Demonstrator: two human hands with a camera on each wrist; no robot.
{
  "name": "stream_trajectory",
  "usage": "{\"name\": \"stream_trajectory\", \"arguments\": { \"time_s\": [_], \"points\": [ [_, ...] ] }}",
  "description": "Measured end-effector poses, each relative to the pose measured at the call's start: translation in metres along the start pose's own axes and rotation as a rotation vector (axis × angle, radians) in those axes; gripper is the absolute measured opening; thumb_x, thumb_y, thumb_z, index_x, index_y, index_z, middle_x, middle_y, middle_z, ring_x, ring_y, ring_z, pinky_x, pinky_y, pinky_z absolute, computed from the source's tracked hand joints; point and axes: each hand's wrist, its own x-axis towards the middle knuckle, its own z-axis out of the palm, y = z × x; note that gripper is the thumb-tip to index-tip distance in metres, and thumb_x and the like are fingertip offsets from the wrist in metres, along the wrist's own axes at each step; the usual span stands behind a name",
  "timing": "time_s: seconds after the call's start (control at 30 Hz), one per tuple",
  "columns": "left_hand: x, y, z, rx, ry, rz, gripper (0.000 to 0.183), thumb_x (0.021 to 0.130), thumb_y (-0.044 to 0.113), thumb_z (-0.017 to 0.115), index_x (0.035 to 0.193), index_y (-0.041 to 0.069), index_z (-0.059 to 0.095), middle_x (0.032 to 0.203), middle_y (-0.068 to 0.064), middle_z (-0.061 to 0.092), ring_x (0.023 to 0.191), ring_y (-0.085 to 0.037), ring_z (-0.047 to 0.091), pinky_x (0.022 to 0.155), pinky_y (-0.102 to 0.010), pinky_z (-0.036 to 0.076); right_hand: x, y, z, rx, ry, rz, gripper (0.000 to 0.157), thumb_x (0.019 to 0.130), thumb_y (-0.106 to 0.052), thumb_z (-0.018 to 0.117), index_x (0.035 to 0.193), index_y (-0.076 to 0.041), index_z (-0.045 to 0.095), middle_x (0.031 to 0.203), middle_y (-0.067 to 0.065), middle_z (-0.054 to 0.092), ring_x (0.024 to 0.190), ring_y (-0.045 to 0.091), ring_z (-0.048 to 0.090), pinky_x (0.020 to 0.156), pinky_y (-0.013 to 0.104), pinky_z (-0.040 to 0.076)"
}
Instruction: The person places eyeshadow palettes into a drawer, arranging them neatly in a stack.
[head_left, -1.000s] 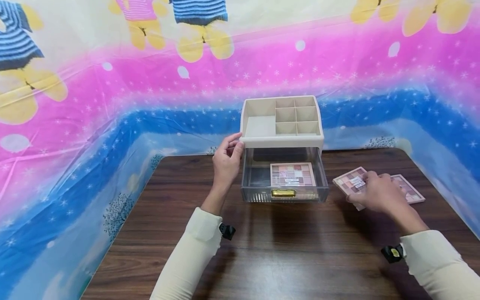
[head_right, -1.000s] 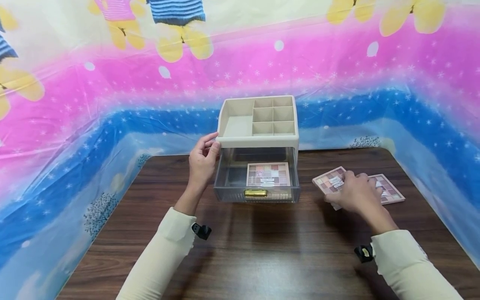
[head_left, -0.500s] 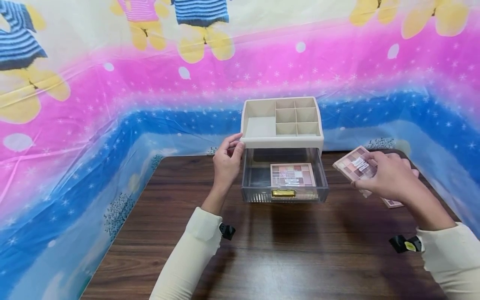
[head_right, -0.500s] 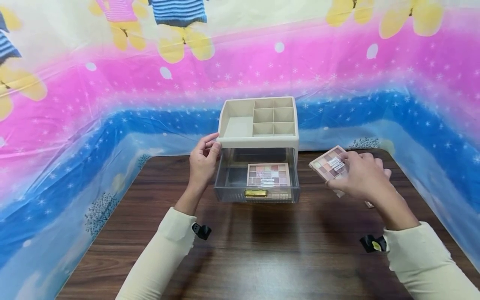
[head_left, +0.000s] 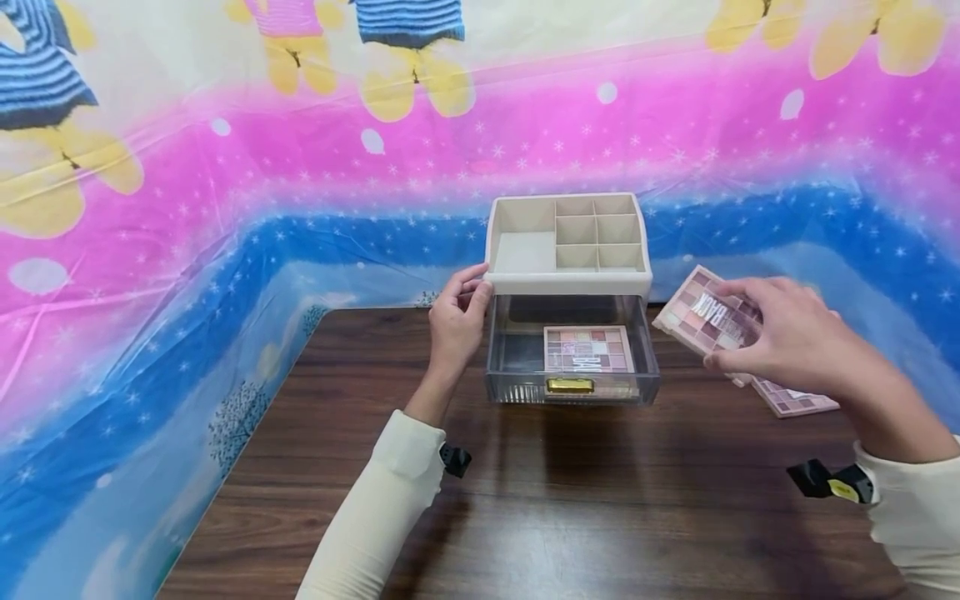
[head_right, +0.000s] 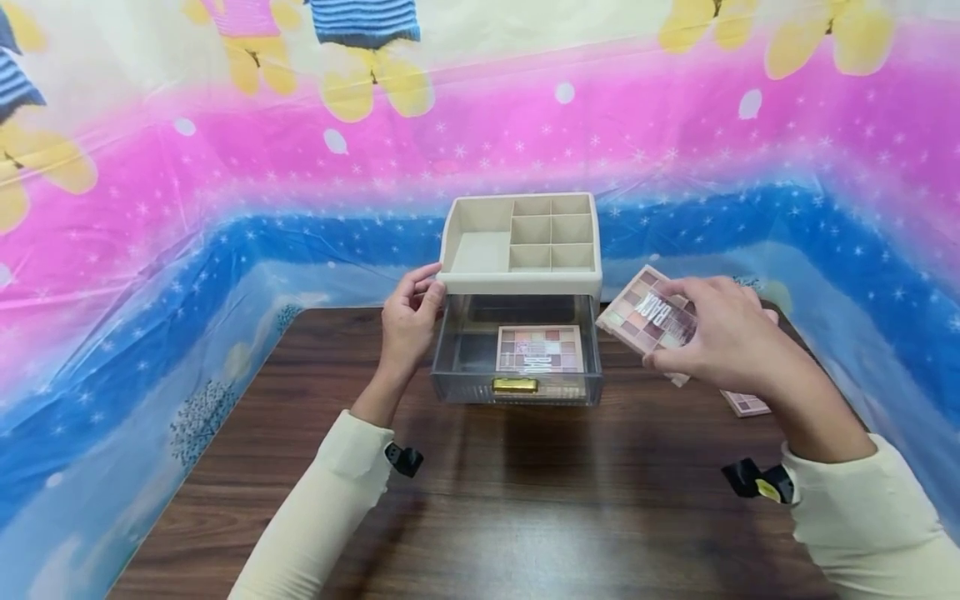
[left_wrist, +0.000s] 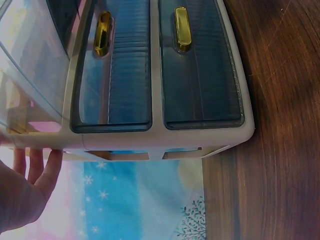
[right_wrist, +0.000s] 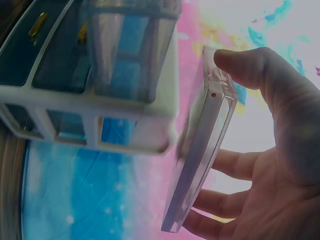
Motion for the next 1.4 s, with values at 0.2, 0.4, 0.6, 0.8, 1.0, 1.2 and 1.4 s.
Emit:
{"name": "stream_trajectory", "arguments": {
  "time_s": [0.2,0.4,0.6,0.8,1.0,1.2,1.4],
  "points": [
    [0.001,0.000,0.000,-0.001,-0.003,0.006,0.030,0.101,0.021,0.065,0.129,0.013,0.069,0.110,-0.015,0.074,0.093,-0.026,0.069,0.076,-0.026,0.052,0.005,-0.023,-0.005,-0.018,-0.005,-0.103,0.087,0.069,-0.037,0.090,0.144,-0.011,0.053,0.145,0.027,0.048,0.121,0.044,0.044,0.085,0.058,0.044],
    [0.001,-0.002,0.001,0.005,-0.007,0.000,0.030,0.101,0.021,0.065,0.129,0.014,0.069,0.110,-0.015,0.074,0.093,-0.026,0.069,0.077,-0.030,0.053,0.018,-0.051,-0.004,-0.034,-0.057,-0.212,0.082,0.066,-0.033,0.089,0.140,-0.017,0.058,0.150,0.020,0.046,0.125,0.040,0.044,0.089,0.059,0.044],
    [0.000,-0.003,0.002,0.010,-0.003,0.002,0.029,0.101,0.021,0.065,0.129,0.014,0.069,0.109,-0.015,0.074,0.092,-0.024,0.069,0.075,-0.025,0.052,0.032,-0.071,0.006,-0.029,-0.109,-0.278,0.075,0.065,-0.028,0.086,0.136,-0.023,0.061,0.146,0.012,0.052,0.126,0.035,0.044,0.087,0.056,0.041],
    [0.000,-0.003,0.003,0.016,-0.004,0.007,0.029,0.101,0.021,0.065,0.129,0.013,0.069,0.109,-0.015,0.074,0.092,-0.026,0.069,0.075,-0.023,0.051,0.044,-0.080,0.016,-0.028,-0.153,-0.323,0.074,0.065,-0.027,0.085,0.135,-0.025,0.062,0.148,0.008,0.051,0.123,0.033,0.044,0.080,0.042,0.034],
    [0.000,-0.002,0.002,0.013,-0.010,0.016,0.030,0.101,0.021,0.065,0.129,0.014,0.069,0.110,-0.015,0.074,0.094,-0.027,0.070,0.077,-0.026,0.053,0.050,-0.086,0.021,-0.041,-0.188,-0.373,0.073,0.068,-0.027,0.086,0.137,-0.028,0.062,0.152,0.009,0.044,0.132,0.037,0.038,0.088,0.053,0.036],
    [0.001,-0.001,0.001,-0.002,-0.006,0.006,0.029,0.100,0.021,0.066,0.128,0.013,0.070,0.110,-0.015,0.075,0.094,-0.025,0.070,0.078,-0.026,0.054,0.045,-0.082,0.018,-0.020,-0.210,-0.411,0.064,0.080,-0.024,0.081,0.141,-0.025,0.060,0.161,0.010,0.040,0.149,0.043,0.029,0.101,0.086,0.025],
    [0.000,-0.002,0.000,0.009,-0.009,-0.003,0.030,0.101,0.021,0.065,0.129,0.014,0.070,0.110,-0.015,0.074,0.094,-0.025,0.070,0.077,-0.024,0.053,0.038,-0.068,0.012,0.027,-0.156,-0.373,0.055,0.087,-0.026,0.078,0.139,-0.019,0.062,0.157,0.012,0.046,0.146,0.046,0.032,0.109,0.077,0.028]
  ]
}}
